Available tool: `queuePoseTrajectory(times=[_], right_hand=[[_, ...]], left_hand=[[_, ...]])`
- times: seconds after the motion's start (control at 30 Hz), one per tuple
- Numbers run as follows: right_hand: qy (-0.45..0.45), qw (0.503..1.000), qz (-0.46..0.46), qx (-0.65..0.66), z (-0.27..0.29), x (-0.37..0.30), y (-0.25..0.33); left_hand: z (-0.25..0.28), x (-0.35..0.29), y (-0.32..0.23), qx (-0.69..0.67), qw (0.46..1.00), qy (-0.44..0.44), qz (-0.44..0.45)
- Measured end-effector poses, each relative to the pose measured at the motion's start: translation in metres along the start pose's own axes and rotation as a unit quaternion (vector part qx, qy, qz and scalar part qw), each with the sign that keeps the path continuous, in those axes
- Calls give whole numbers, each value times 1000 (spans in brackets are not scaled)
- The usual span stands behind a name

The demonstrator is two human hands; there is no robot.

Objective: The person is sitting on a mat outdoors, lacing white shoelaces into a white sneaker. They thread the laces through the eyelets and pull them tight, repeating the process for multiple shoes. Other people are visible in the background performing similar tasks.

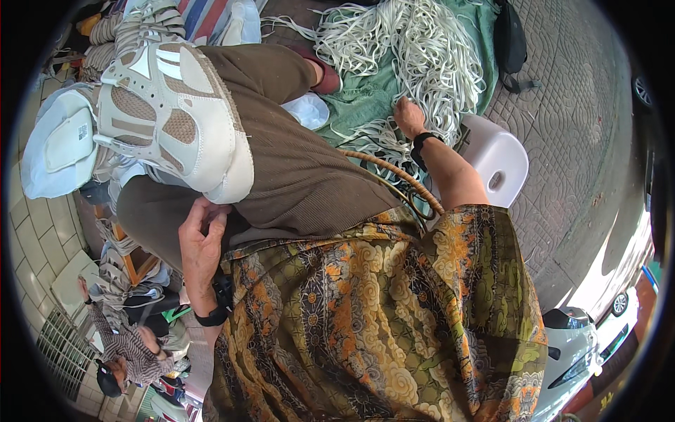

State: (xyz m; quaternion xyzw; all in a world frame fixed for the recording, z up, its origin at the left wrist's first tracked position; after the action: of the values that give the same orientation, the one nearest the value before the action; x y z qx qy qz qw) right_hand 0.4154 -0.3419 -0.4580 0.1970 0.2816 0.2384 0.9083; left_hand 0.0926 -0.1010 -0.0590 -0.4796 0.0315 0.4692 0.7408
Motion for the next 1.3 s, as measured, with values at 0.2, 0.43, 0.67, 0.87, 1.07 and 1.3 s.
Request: queuePoseTrajectory(times=[0.2, 0.43, 0.67, 0.87, 1.07, 1.3], right_hand=[[37, 997, 25, -56, -14, 15, -12], [-40, 997, 40, 46, 25, -3, 22], [23, 961, 144, 235, 75, -33, 71], [75, 866, 446, 212, 194, -117, 221], [208, 820, 484, 225, 255, -197, 290], [249, 758, 490, 352, 271, -226, 290]], left_hand=[[-3, 4, -4, 5, 1000, 2, 4], [2, -5, -8, -7, 1000, 1, -11], [13, -37, -55, -8, 998, -16, -59], [9, -56, -103, -10, 974, 30, -223], [-49, -19, -156, 76, 929, 122, -342], [-108, -3, -162, 56, 886, 314, -336]])
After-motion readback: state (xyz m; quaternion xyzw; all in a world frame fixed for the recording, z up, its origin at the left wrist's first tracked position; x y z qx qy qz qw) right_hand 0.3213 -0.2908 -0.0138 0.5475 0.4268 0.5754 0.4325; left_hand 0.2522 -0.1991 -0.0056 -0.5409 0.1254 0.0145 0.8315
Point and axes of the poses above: each hand's wrist, its own x-axis towards the middle knuckle, its own z-axis out of the back of the hand, y = z × x, the point moved 6 cm from there along x, towards the middle knuckle, and after that the axes turned 4 degrees about z, right-handed, at the moved point
